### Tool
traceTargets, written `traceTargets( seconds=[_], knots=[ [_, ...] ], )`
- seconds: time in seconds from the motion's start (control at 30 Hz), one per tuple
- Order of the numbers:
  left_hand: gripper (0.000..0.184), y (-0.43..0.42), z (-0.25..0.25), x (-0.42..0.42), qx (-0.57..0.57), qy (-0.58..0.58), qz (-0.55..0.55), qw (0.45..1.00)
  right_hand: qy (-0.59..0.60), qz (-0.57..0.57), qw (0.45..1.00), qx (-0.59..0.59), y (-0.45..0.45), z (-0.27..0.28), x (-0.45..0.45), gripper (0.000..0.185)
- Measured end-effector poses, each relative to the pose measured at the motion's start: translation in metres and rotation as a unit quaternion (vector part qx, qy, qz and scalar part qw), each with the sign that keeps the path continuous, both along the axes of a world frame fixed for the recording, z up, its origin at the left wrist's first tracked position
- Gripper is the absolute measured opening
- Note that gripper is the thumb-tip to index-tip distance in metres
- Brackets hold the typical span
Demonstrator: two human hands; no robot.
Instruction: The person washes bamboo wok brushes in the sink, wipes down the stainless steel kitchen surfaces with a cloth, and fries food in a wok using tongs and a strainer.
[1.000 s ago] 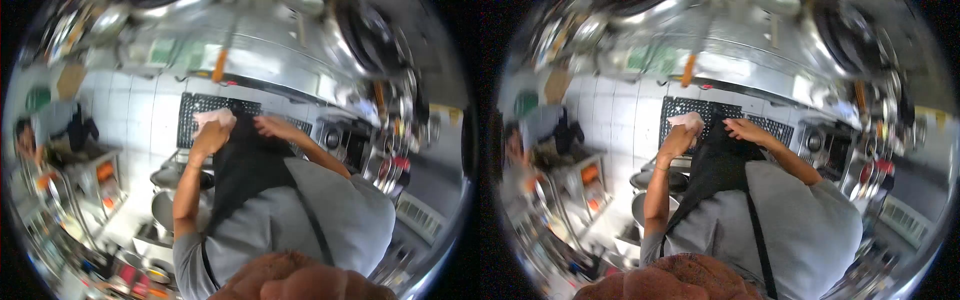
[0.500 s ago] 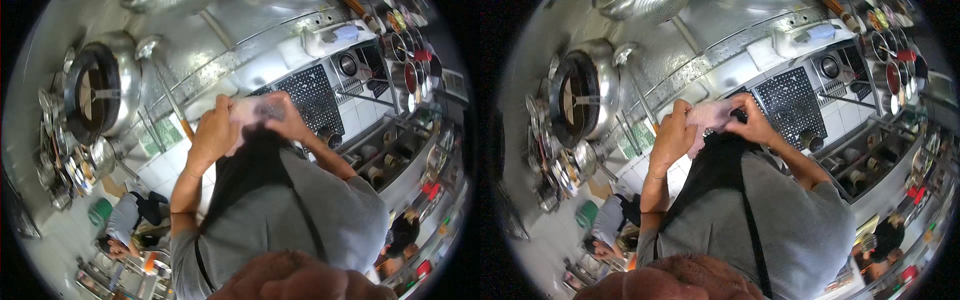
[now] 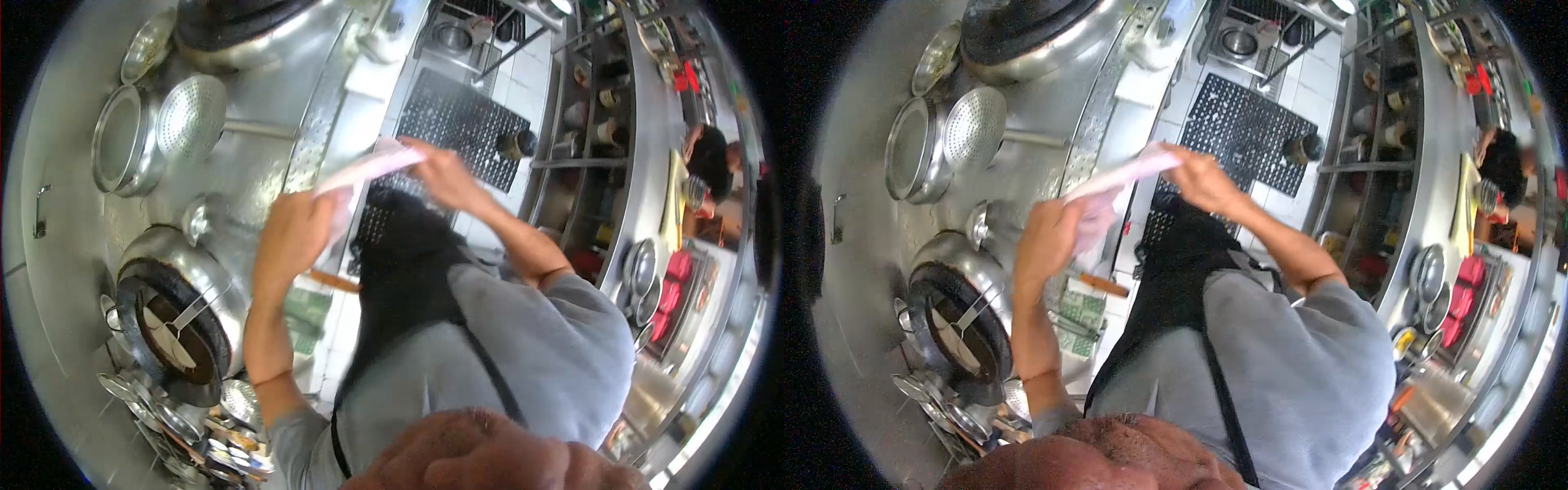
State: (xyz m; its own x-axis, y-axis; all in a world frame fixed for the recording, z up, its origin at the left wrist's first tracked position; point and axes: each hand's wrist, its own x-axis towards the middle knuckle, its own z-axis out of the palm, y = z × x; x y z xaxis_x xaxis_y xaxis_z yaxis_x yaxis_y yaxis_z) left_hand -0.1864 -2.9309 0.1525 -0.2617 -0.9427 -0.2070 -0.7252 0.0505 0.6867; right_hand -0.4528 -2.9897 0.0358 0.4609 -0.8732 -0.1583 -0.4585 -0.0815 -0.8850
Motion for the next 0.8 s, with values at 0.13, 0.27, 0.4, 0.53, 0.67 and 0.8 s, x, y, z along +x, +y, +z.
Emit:
traceTargets(
  seconds=[0.13, 0.27, 0.4, 0.53, 0.67, 0.8],
  knots=[
    [0.02, 0.033, -0.033, -0.036, 0.12, 0.067, -0.072, 0.988, -0.055, -0.088, 0.977, 0.184, 0.09, 0.021, 0.003, 0.042],
    [0.034, 0.082, -0.105, -0.083, 0.072, 0.243, -0.056, 0.966, -0.093, -0.07, 0.99, 0.082, 0.183, 0.026, 0.033, 0.044],
    [0.028, 0.081, -0.132, -0.097, 0.15, 0.235, 0.004, 0.96, -0.326, -0.18, 0.885, 0.278, 0.223, -0.025, 0.002, 0.054],
    [0.045, 0.107, -0.115, -0.135, 0.083, 0.201, -0.238, 0.947, -0.584, -0.347, 0.62, 0.393, 0.24, -0.015, -0.018, 0.071],
    [0.083, 0.111, -0.139, -0.164, 0.106, 0.04, -0.492, 0.863, -0.774, -0.279, 0.416, 0.387, 0.245, -0.093, -0.037, 0.065],
    [0.018, -0.02, -0.189, -0.143, -0.063, 0.024, -0.295, 0.953, -0.664, -0.312, 0.534, 0.42, 0.235, -0.141, -0.068, 0.065]
  ],
)
